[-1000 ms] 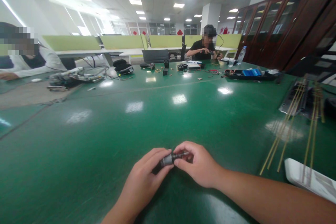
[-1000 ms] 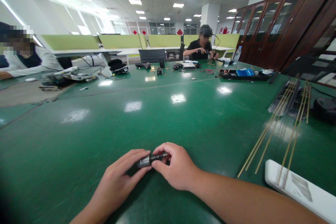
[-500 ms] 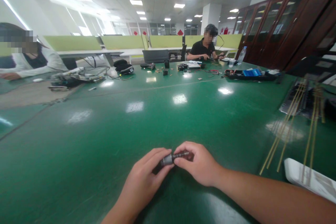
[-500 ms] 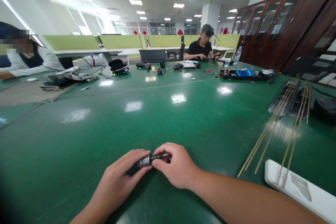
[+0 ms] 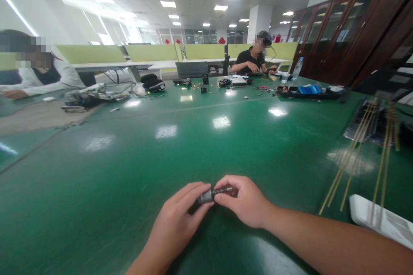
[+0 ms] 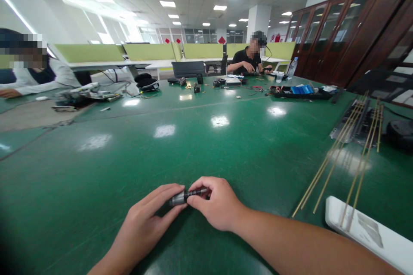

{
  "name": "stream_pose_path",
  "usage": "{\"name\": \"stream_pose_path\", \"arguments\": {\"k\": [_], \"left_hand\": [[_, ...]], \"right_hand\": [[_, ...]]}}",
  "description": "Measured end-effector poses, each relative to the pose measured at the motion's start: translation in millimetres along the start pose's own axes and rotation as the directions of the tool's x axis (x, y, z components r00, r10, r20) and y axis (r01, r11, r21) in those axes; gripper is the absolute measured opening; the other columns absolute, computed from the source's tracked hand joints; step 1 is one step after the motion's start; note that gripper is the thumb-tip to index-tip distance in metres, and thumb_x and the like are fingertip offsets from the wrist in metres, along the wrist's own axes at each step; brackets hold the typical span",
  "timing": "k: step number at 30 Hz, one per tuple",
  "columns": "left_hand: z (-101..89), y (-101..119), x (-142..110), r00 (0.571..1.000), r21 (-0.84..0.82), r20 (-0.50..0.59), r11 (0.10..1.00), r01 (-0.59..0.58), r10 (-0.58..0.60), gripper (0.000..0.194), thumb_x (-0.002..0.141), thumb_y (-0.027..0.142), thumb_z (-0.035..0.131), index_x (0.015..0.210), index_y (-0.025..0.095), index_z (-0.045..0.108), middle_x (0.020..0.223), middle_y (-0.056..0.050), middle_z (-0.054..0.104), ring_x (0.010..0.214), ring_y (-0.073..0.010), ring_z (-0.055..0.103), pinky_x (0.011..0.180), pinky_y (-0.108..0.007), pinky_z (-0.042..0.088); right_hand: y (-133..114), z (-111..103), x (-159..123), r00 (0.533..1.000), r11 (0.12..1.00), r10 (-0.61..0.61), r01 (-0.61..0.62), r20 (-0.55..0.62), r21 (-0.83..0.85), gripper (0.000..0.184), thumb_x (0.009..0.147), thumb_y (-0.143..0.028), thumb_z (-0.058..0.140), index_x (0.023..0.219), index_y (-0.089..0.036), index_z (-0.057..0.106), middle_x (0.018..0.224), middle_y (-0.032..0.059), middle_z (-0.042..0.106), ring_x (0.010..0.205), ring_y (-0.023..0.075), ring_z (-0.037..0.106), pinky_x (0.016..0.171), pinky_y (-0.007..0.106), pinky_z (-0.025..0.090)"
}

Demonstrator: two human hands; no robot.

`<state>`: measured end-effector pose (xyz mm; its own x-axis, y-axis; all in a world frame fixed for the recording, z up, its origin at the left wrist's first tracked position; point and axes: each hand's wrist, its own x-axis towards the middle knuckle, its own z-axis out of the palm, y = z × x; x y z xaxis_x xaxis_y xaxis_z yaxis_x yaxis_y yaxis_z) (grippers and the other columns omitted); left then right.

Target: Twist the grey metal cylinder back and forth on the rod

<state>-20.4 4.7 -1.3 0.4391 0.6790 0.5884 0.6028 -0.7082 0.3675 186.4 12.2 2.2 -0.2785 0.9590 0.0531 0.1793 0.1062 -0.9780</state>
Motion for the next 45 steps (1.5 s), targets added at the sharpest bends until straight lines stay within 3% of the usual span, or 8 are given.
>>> {"name": "stream_pose_path", "arguments": {"k": [45], "left_hand": [[-2.3, -3.5, -5.1, 0.999, 0.103, -0.033, 0.994, -0.034, 0.037, 0.028, 0.096, 0.033, 0.058, 0.121, 0.022, 0.063, 0.114, -0.006, 0.067, 0.101, -0.0186, 0.067, 0.092, -0.029, 0.058]], "right_hand": [[-0.4, -0.4, 0.6, 0.999, 0.995, 0.035, -0.036, 0.013, 0.097, 0.008, 0.076, -0.022, 0.066, 0.081, -0.016, 0.067, 0.068, -0.002, 0.06, 0.062, 0.0118, 0.051, 0.06, 0.024, 0.039]]}}
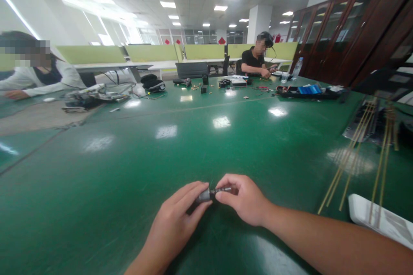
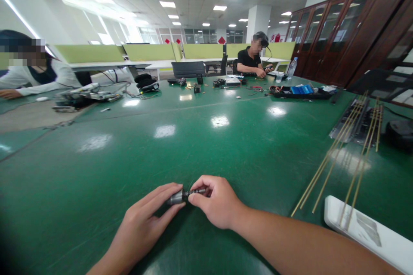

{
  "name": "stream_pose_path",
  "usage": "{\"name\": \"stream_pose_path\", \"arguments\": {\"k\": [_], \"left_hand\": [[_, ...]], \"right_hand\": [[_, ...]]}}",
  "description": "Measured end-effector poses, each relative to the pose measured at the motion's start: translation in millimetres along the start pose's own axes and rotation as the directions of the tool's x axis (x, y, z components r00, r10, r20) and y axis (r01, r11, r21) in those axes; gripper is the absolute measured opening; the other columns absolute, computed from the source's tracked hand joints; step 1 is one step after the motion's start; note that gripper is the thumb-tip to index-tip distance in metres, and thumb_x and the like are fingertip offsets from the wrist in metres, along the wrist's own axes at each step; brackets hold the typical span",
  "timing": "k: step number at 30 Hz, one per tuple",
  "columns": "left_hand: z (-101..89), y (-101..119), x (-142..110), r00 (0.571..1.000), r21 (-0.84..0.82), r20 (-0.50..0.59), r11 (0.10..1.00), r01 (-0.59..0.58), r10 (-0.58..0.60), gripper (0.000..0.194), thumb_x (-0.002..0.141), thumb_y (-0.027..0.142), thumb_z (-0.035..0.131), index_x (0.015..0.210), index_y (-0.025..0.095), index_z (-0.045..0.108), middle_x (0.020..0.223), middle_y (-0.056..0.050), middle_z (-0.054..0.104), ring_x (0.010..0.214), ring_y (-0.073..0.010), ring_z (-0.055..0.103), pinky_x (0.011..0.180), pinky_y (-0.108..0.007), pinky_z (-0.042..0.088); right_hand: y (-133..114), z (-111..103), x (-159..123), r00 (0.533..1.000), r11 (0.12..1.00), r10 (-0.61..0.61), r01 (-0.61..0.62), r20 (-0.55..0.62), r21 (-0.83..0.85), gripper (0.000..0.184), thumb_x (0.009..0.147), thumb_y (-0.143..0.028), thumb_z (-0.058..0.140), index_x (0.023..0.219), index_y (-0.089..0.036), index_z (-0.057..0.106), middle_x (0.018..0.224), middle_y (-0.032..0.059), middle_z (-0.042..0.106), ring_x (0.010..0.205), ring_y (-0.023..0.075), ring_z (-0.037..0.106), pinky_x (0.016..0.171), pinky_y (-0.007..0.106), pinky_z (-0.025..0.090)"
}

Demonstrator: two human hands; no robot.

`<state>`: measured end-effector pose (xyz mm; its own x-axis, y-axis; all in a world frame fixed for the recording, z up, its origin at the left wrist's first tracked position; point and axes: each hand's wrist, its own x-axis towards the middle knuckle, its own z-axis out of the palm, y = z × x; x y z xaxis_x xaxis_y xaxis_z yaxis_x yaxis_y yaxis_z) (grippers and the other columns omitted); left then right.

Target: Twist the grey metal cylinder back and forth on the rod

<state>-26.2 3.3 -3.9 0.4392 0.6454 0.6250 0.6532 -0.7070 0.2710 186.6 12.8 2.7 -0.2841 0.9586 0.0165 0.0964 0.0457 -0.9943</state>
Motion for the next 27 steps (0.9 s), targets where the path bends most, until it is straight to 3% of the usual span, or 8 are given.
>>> {"name": "stream_pose_path", "arguments": {"k": [27], "left_hand": [[-4.1, 3.1, 5.5, 0.999, -0.049, 0.002, 0.997, 0.053, -0.053, 0.024, 0.096, 0.028, 0.059, 0.119, 0.022, 0.062, 0.112, -0.005, 0.066, 0.101, -0.017, 0.065, 0.091, -0.025, 0.055]], "right_hand": [[6.0, -1.0, 1.3, 1.0, 0.999, -0.01, 0.009, 0.025, 0.046, 0.006, 0.085, -0.023, 0.061, 0.084, -0.018, 0.06, 0.063, -0.0043, 0.053, 0.059, 0.0113, 0.051, 0.061, 0.024, 0.04]]}}
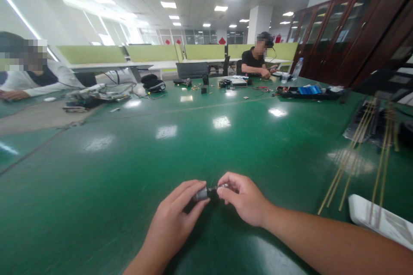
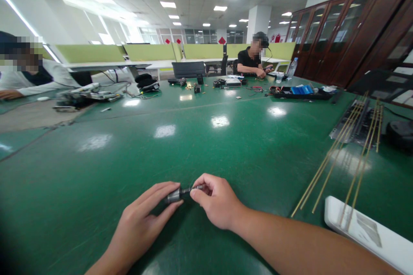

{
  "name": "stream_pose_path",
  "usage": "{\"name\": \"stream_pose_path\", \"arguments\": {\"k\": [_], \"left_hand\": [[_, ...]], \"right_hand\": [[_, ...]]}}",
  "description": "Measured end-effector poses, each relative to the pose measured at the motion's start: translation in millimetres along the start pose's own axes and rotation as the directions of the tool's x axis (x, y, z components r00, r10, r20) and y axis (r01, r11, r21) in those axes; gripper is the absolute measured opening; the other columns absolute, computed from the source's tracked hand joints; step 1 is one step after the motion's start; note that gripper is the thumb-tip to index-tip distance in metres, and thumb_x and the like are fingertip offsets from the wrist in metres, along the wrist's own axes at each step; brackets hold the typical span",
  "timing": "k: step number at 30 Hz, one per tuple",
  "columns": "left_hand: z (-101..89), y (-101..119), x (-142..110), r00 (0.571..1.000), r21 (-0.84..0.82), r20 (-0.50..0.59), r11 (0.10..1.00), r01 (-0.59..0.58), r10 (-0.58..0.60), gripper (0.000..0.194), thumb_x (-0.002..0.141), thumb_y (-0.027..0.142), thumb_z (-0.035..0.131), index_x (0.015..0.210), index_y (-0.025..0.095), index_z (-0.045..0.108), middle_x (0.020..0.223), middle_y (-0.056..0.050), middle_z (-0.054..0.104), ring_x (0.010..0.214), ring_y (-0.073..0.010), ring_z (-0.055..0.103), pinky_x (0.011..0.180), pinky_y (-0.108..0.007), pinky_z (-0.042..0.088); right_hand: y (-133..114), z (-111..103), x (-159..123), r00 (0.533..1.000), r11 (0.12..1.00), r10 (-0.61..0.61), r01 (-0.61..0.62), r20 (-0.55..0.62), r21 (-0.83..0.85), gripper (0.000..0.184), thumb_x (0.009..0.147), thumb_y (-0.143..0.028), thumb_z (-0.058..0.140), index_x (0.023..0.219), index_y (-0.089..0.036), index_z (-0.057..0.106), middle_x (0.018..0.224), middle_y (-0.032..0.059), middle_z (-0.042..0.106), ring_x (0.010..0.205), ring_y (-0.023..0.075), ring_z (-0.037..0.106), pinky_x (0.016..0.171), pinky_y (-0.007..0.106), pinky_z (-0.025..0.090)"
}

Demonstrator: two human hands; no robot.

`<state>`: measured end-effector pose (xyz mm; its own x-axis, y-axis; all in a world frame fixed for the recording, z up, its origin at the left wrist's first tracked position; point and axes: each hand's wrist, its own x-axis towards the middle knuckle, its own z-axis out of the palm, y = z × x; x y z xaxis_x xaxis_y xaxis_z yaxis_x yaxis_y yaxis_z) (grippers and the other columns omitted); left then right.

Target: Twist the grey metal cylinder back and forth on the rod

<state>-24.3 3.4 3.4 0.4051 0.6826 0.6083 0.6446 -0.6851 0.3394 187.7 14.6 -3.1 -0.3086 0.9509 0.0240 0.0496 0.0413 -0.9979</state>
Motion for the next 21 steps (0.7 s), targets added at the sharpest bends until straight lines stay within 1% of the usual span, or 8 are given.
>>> {"name": "stream_pose_path", "arguments": {"k": [5, 10, 17, 21], "left_hand": [[1.0, -3.1, -2.4, 1.0, 0.006, 0.002, 1.0, 0.006, -0.006, 0.026, 0.095, 0.028, 0.06, 0.12, 0.023, 0.061, 0.113, -0.005, 0.065, 0.102, -0.0177, 0.065, 0.091, -0.026, 0.055], [1.0, -3.8, -2.8, 1.0, 0.019, -0.005, 1.0, 0.013, -0.013, 0.026, 0.095, 0.028, 0.06, 0.12, 0.023, 0.062, 0.114, -0.005, 0.065, 0.102, -0.0186, 0.065, 0.091, -0.027, 0.055], [-0.5, -2.0, -0.3, 1.0, 0.017, -0.023, 1.0, 0.008, -0.008, 0.025, 0.094, 0.029, 0.06, 0.119, 0.024, 0.062, 0.112, -0.003, 0.066, 0.101, -0.0163, 0.065, 0.09, -0.024, 0.055], [-1.5, -1.9, 0.1, 1.0, 0.011, -0.025, 1.0, 0.012, -0.012, 0.025, 0.094, 0.029, 0.06, 0.118, 0.022, 0.064, 0.11, -0.005, 0.067, 0.099, -0.0186, 0.066, 0.088, -0.026, 0.057]], "right_hand": [[-0.2, -0.1, -0.1, 1.0, 1.0, -0.008, 0.008, -0.001, -0.001, 0.005, 0.085, -0.023, 0.06, 0.085, -0.018, 0.059, 0.064, -0.0041, 0.053, 0.059, 0.011, 0.051, 0.061, 0.024, 0.041], [0.2, 0.2, 0.2, 1.0, 1.0, -0.003, 0.003, -0.005, 0.005, 0.007, 0.086, -0.025, 0.059, 0.085, -0.018, 0.06, 0.068, -0.0025, 0.057, 0.06, 0.011, 0.053, 0.062, 0.024, 0.043], [2.5, -0.3, 1.4, 1.0, 1.0, 0.007, -0.007, -0.006, 0.018, 0.009, 0.088, -0.026, 0.059, 0.087, -0.018, 0.06, 0.071, -0.0013, 0.06, 0.061, 0.0114, 0.055, 0.063, 0.024, 0.045], [3.0, -0.2, 1.4, 1.0, 0.999, 0.003, -0.003, -0.011, 0.033, 0.011, 0.088, -0.028, 0.059, 0.086, -0.017, 0.059, 0.07, -0.0015, 0.059, 0.062, 0.0115, 0.054, 0.062, 0.024, 0.044]]}}
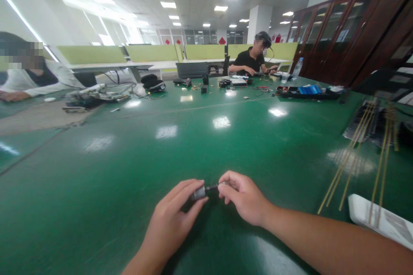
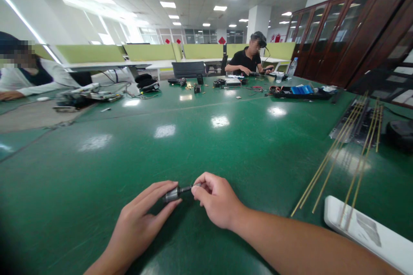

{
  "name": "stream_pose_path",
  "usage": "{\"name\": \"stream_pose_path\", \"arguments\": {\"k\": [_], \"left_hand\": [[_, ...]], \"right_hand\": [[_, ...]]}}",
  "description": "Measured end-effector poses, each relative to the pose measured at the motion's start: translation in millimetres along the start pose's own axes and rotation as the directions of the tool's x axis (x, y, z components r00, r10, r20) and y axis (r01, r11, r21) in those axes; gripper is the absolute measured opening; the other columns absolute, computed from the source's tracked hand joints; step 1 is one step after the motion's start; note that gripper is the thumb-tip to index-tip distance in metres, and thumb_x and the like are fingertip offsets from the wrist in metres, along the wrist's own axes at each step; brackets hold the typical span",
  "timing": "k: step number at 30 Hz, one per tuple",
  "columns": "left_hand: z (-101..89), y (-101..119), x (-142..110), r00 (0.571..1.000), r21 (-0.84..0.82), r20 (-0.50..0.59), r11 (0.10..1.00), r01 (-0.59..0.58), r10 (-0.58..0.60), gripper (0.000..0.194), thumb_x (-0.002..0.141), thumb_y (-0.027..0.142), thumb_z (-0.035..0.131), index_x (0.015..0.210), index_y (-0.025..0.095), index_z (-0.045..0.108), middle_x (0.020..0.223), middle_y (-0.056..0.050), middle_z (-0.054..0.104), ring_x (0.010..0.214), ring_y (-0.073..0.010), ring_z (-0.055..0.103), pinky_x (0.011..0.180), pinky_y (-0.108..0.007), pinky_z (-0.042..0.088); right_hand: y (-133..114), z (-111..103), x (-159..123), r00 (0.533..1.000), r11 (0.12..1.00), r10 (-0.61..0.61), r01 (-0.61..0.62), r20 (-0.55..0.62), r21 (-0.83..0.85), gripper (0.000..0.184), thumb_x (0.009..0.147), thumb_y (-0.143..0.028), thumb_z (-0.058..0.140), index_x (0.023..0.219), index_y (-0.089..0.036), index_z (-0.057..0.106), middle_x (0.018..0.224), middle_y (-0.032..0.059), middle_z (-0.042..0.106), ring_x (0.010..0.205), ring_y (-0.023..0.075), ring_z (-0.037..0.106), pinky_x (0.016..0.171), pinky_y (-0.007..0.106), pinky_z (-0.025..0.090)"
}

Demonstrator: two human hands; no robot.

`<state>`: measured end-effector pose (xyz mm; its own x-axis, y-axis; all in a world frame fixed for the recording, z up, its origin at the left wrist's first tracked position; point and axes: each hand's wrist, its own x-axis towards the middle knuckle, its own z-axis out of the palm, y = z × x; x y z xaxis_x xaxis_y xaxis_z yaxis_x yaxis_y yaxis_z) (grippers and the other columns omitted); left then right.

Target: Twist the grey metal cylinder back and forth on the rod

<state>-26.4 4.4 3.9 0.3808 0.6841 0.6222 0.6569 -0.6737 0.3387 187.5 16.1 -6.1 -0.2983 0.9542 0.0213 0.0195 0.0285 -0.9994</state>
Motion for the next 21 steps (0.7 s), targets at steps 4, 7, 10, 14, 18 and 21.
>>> {"name": "stream_pose_path", "arguments": {"k": [4, 7, 10, 14, 18, 21], "left_hand": [[-0.4, -0.6, -1.0, 1.0, -0.003, 0.006, 1.0, 0.002, -0.002, 0.025, 0.094, 0.029, 0.06, 0.118, 0.022, 0.063, 0.11, -0.006, 0.067, 0.099, -0.019, 0.066, 0.088, -0.027, 0.057], [-0.2, -1.1, -1.0, 1.0, -0.003, 0.007, 1.0, 0.002, -0.002, 0.026, 0.094, 0.03, 0.06, 0.119, 0.023, 0.063, 0.111, -0.005, 0.066, 0.1, -0.0178, 0.066, 0.089, -0.026, 0.056], [0.2, -1.1, 0.1, 1.0, 0.003, -0.004, 1.0, -0.006, 0.006, 0.025, 0.094, 0.031, 0.06, 0.118, 0.023, 0.063, 0.111, -0.005, 0.066, 0.099, -0.0179, 0.066, 0.088, -0.026, 0.056], [-0.3, 0.1, 1.3, 1.0, 0.001, -0.013, 1.0, -0.016, 0.016, 0.024, 0.095, 0.03, 0.06, 0.117, 0.021, 0.063, 0.11, -0.006, 0.066, 0.099, -0.0176, 0.066, 0.088, -0.025, 0.056], [-2.2, 0.9, 1.0, 1.0, -0.006, -0.02, 1.0, -0.011, 0.011, 0.024, 0.095, 0.03, 0.06, 0.117, 0.022, 0.063, 0.11, -0.005, 0.066, 0.098, -0.0161, 0.065, 0.089, -0.024, 0.055], [-3.1, 0.8, 0.7, 1.0, -0.004, -0.024, 1.0, -0.007, 0.007, 0.024, 0.095, 0.031, 0.061, 0.117, 0.022, 0.063, 0.11, -0.004, 0.066, 0.099, -0.0155, 0.065, 0.09, -0.023, 0.054]], "right_hand": [[-0.8, -0.3, -0.5, 1.0, 1.0, -0.003, 0.003, -0.003, -0.007, 0.012, 0.089, -0.029, 0.057, 0.086, -0.017, 0.059, 0.071, -0.0011, 0.061, 0.062, 0.0117, 0.055, 0.063, 0.024, 0.044], [-1.8, -0.6, -0.7, 1.0, 1.0, -0.002, 0.002, -0.005, -0.006, 0.013, 0.09, -0.029, 0.056, 0.085, -0.018, 0.059, 0.072, -0.0011, 0.061, 0.062, 0.0118, 0.056, 0.063, 0.024, 0.043], [-2.9, -0.7, -1.0, 1.0, 1.0, -0.002, 0.002, -0.005, -0.004, 0.012, 0.09, -0.028, 0.055, 0.085, -0.018, 0.058, 0.072, -0.0011, 0.061, 0.062, 0.0119, 0.056, 0.063, 0.025, 0.043], [-4.1, -0.9, -1.1, 1.0, 1.0, -0.006, 0.006, -0.01, 0.005, 0.013, 0.09, -0.029, 0.055, 0.084, -0.017, 0.058, 0.072, -0.0009, 0.061, 0.061, 0.012, 0.055, 0.063, 0.025, 0.042], [-5.1, -1.3, -0.5, 1.0, 1.0, -0.009, 0.009, -0.012, 0.012, 0.016, 0.091, -0.03, 0.054, 0.082, -0.017, 0.057, 0.072, -0.0007, 0.061, 0.061, 0.012, 0.055, 0.063, 0.025, 0.042], [-5.7, -1.2, -0.1, 1.0, 1.0, -0.007, 0.008, -0.016, 0.017, 0.017, 0.091, -0.031, 0.054, 0.081, -0.017, 0.056, 0.072, -0.0005, 0.061, 0.06, 0.012, 0.055, 0.063, 0.026, 0.042]]}}
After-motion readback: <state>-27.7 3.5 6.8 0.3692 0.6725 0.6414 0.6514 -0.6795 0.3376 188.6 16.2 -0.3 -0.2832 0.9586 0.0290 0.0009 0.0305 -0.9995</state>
